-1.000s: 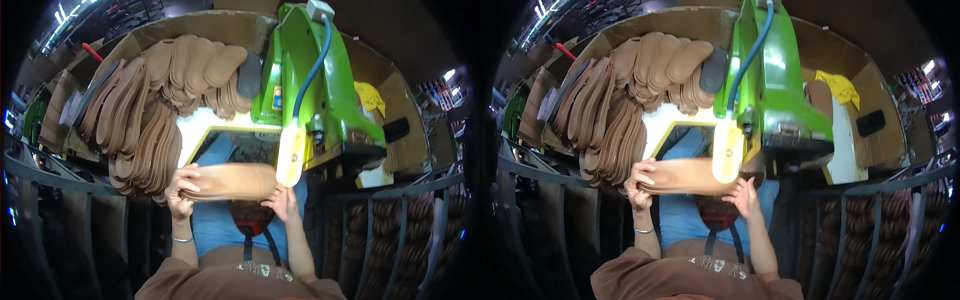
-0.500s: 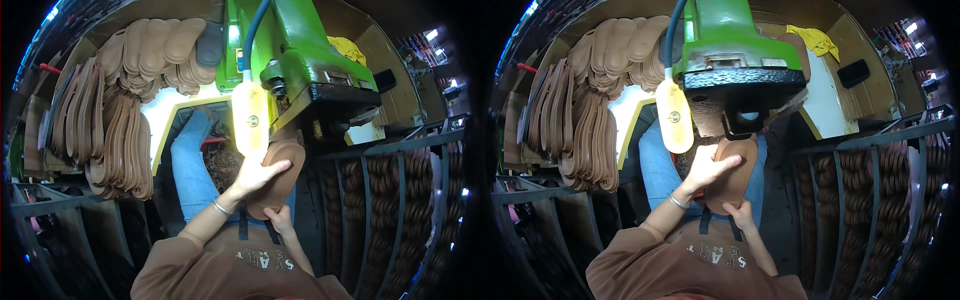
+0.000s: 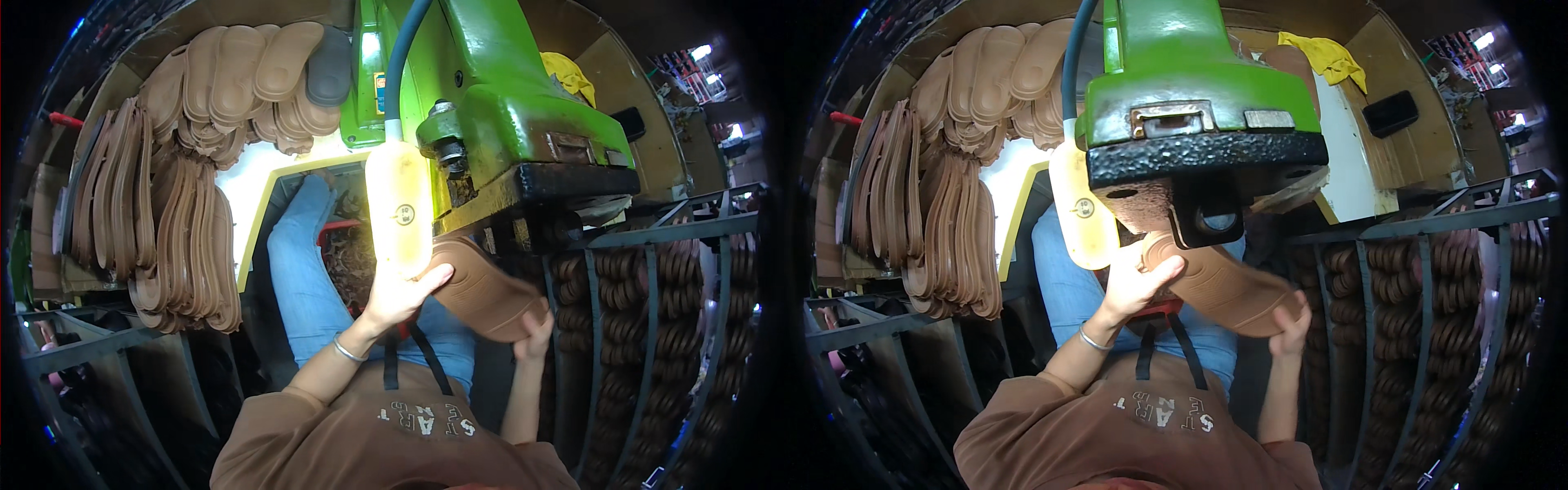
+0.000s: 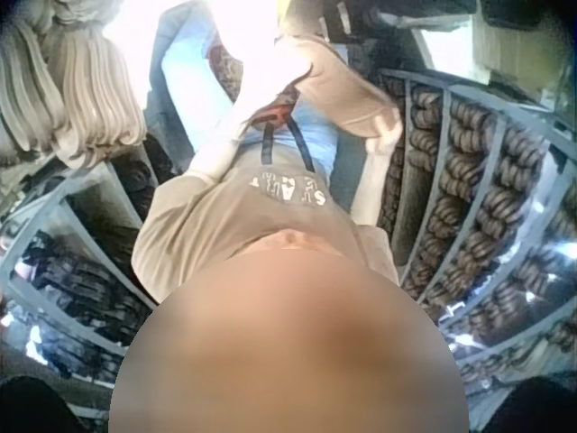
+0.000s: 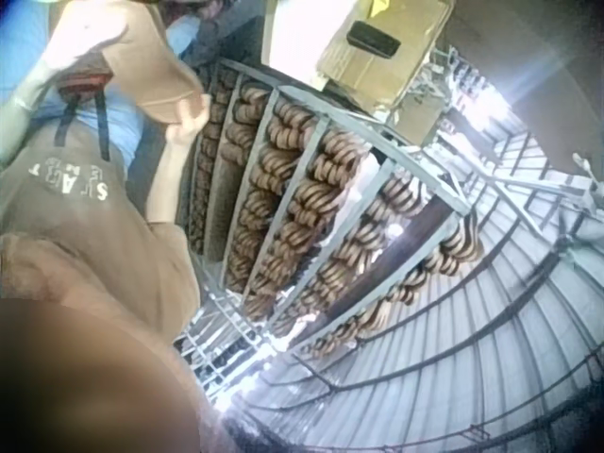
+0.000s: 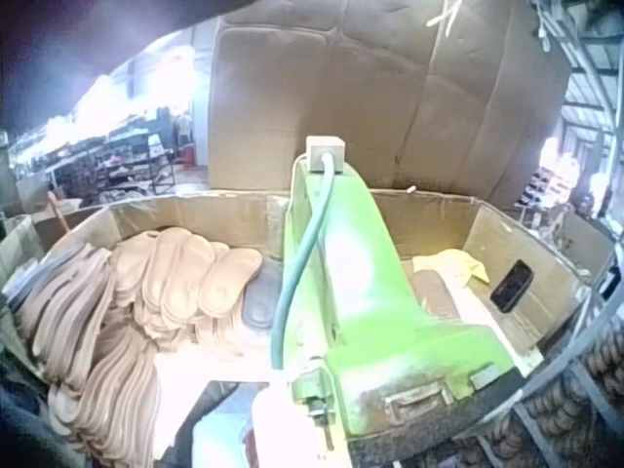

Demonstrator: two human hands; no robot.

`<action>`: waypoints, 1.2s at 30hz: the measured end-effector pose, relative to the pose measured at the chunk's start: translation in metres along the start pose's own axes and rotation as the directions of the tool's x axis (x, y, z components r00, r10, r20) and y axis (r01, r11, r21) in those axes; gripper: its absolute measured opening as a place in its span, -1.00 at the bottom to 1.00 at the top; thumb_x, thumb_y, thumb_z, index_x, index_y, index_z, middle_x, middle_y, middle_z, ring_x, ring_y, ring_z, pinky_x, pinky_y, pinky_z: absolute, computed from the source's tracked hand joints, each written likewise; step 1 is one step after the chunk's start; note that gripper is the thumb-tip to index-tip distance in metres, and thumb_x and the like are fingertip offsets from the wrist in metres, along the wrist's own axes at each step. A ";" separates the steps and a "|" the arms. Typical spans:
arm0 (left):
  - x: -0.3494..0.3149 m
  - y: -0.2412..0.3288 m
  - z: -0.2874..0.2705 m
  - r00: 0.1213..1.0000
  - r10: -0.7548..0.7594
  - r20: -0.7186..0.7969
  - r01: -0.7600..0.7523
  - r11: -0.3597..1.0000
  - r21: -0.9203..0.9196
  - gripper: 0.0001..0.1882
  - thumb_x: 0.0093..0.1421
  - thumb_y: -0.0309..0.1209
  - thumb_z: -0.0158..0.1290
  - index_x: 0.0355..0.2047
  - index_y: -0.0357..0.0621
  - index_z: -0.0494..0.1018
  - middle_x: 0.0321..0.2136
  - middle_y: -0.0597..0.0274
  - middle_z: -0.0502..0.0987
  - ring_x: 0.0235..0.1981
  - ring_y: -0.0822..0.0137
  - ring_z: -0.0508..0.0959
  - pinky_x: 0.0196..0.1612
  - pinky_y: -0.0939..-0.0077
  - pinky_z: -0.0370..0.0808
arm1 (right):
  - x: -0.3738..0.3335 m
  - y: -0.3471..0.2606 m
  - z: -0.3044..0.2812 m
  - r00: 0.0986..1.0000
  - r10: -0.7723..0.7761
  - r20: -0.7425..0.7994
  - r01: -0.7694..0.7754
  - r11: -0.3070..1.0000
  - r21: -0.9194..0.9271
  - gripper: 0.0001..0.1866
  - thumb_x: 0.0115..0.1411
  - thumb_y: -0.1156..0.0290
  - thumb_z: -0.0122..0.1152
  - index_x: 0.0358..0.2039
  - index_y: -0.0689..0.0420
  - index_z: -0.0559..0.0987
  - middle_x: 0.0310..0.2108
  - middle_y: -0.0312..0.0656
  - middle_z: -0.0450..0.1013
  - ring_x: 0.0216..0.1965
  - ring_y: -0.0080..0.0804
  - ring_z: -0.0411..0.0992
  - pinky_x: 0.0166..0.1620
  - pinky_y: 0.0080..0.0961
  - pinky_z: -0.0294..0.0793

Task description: Manually fitting, checking, or edge-smoothing pre-cut shoe soles/insoles using a specific manufacturing workbench fixture or guide.

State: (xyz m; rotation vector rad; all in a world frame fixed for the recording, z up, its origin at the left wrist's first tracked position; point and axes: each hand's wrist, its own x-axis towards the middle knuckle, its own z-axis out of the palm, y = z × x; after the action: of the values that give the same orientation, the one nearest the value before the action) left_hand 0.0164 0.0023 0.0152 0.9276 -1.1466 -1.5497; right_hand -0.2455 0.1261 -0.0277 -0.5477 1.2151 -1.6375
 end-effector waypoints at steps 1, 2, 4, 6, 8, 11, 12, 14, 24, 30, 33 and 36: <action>0.003 0.002 0.001 0.999 0.032 0.023 -0.033 0.998 0.053 -0.76 0.11 -0.45 0.15 -0.23 -0.32 0.48 -0.38 0.27 0.55 -0.36 0.55 0.49 -0.25 0.64 0.45 | 0.015 -0.012 0.008 0.999 -0.018 -0.037 0.019 1.000 0.019 -0.59 -0.03 0.60 0.20 -0.11 0.27 0.38 -0.17 -0.14 0.42 -0.14 -0.34 0.42 -0.03 -0.45 0.41; 0.004 0.004 0.002 0.997 0.063 0.043 -0.068 0.992 0.106 -0.76 0.10 -0.44 0.16 -0.24 -0.32 0.48 -0.38 0.27 0.55 -0.37 0.56 0.48 -0.26 0.65 0.44 | 0.031 -0.025 0.018 0.997 -0.034 -0.069 0.037 0.999 0.038 -0.61 0.02 0.59 0.17 -0.09 0.26 0.36 -0.16 -0.12 0.42 -0.13 -0.33 0.41 -0.03 -0.43 0.40; 0.004 0.008 0.005 0.998 0.058 0.036 -0.059 0.997 0.046 -0.75 0.09 -0.43 0.17 -0.25 -0.32 0.49 -0.39 0.27 0.55 -0.37 0.55 0.48 -0.26 0.64 0.44 | 0.059 -0.043 0.029 0.993 -0.109 -0.044 0.110 0.994 0.009 -0.68 0.10 0.56 0.12 -0.11 0.26 0.36 -0.17 -0.11 0.41 -0.14 -0.33 0.42 -0.04 -0.44 0.41; 0.003 0.011 0.005 0.998 0.051 0.022 -0.051 0.999 -0.007 -0.75 0.08 -0.43 0.18 -0.25 -0.31 0.49 -0.40 0.27 0.55 -0.38 0.54 0.48 -0.26 0.63 0.44 | 0.077 -0.058 0.050 0.990 -0.142 0.007 0.141 0.989 0.035 -0.70 0.11 0.56 0.10 -0.12 0.26 0.36 -0.18 -0.11 0.40 -0.15 -0.33 0.42 -0.04 -0.44 0.41; 0.001 0.012 0.001 0.997 0.073 -0.001 -0.072 0.994 0.084 -0.71 0.07 -0.43 0.19 -0.21 -0.30 0.48 -0.39 0.27 0.55 -0.38 0.51 0.49 -0.26 0.62 0.44 | 0.090 -0.063 0.064 0.983 -0.181 0.042 0.178 0.982 0.064 -0.71 0.12 0.57 0.09 -0.13 0.25 0.36 -0.18 -0.11 0.40 -0.15 -0.33 0.42 -0.05 -0.43 0.41; -0.007 0.011 -0.018 0.996 -0.084 0.017 0.082 0.992 0.100 -0.71 0.02 -0.51 0.21 -0.23 -0.36 0.48 -0.30 0.15 0.56 -0.32 0.48 0.50 -0.21 0.56 0.44 | 0.110 -0.052 0.067 0.985 -0.146 0.087 0.129 0.976 0.177 -0.69 0.09 0.60 0.06 -0.12 0.24 0.36 -0.19 -0.11 0.39 -0.16 -0.32 0.42 -0.05 -0.42 0.42; -0.008 0.015 -0.024 0.996 -0.088 0.010 0.086 0.991 0.100 -0.71 0.02 -0.51 0.21 -0.23 -0.36 0.48 -0.30 0.15 0.56 -0.32 0.48 0.50 -0.21 0.56 0.44 | 0.113 -0.048 0.073 0.986 -0.139 0.090 0.121 0.977 0.177 -0.69 0.09 0.60 0.06 -0.12 0.24 0.36 -0.19 -0.11 0.39 -0.16 -0.32 0.42 -0.05 -0.42 0.42; -0.006 0.026 -0.037 0.998 0.049 0.030 -0.051 0.996 0.073 -0.72 0.01 -0.53 0.21 -0.23 -0.36 0.49 -0.32 0.14 0.57 -0.31 0.48 0.52 -0.20 0.57 0.45 | 0.112 -0.036 0.088 0.991 -0.125 0.049 0.111 0.968 0.226 -0.65 0.05 0.63 0.02 -0.09 0.26 0.35 -0.17 -0.11 0.39 -0.15 -0.33 0.42 -0.06 -0.44 0.42; -0.038 0.038 -0.118 0.976 -0.102 -0.193 0.096 0.995 -0.041 -0.57 -0.11 -0.51 0.16 -0.19 -0.46 0.38 -0.30 0.06 0.54 -0.28 0.36 0.55 -0.13 0.54 0.45 | 0.063 0.017 0.140 0.991 -0.084 0.108 0.070 0.990 0.126 -0.68 0.13 0.53 0.01 -0.08 0.31 0.40 -0.19 -0.15 0.43 -0.17 -0.39 0.43 -0.06 -0.49 0.41; -0.087 0.010 -0.144 0.960 -0.101 -0.262 0.075 0.991 -0.107 -0.67 -0.04 -0.50 0.18 -0.26 -0.37 0.38 -0.30 0.05 0.54 -0.28 0.36 0.55 -0.14 0.51 0.47 | 0.042 0.012 0.180 0.955 0.010 0.296 0.003 0.999 -0.041 -0.54 -0.01 0.53 0.13 -0.04 0.34 0.35 -0.17 -0.11 0.42 -0.15 -0.38 0.42 -0.02 -0.48 0.37; -0.102 0.005 -0.147 0.970 -0.160 -0.185 0.142 0.984 -0.107 -0.73 -0.05 -0.54 0.22 -0.34 -0.33 0.40 -0.37 0.04 0.56 -0.35 0.38 0.57 -0.22 0.50 0.52 | 0.040 0.016 0.191 0.937 -0.037 0.349 0.030 0.999 0.027 -0.50 -0.05 0.62 0.16 -0.03 0.33 0.34 -0.15 -0.12 0.41 -0.15 -0.41 0.42 -0.02 -0.53 0.36; -0.099 0.008 -0.138 0.972 -0.199 -0.126 0.192 0.979 -0.072 -0.77 -0.06 -0.58 0.23 -0.37 -0.33 0.44 -0.40 0.08 0.57 -0.36 0.41 0.57 -0.26 0.55 0.52 | 0.044 0.017 0.185 0.907 -0.025 0.420 0.060 0.996 -0.069 -0.53 -0.01 0.59 0.18 -0.04 0.33 0.35 -0.15 -0.12 0.41 -0.15 -0.41 0.42 -0.02 -0.53 0.36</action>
State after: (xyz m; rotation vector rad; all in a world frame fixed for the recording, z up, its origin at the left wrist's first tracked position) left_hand 0.1726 0.0654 -0.0114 1.1138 -0.9325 -1.6429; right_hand -0.1083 0.0022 0.0220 -0.9307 0.9540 -1.4135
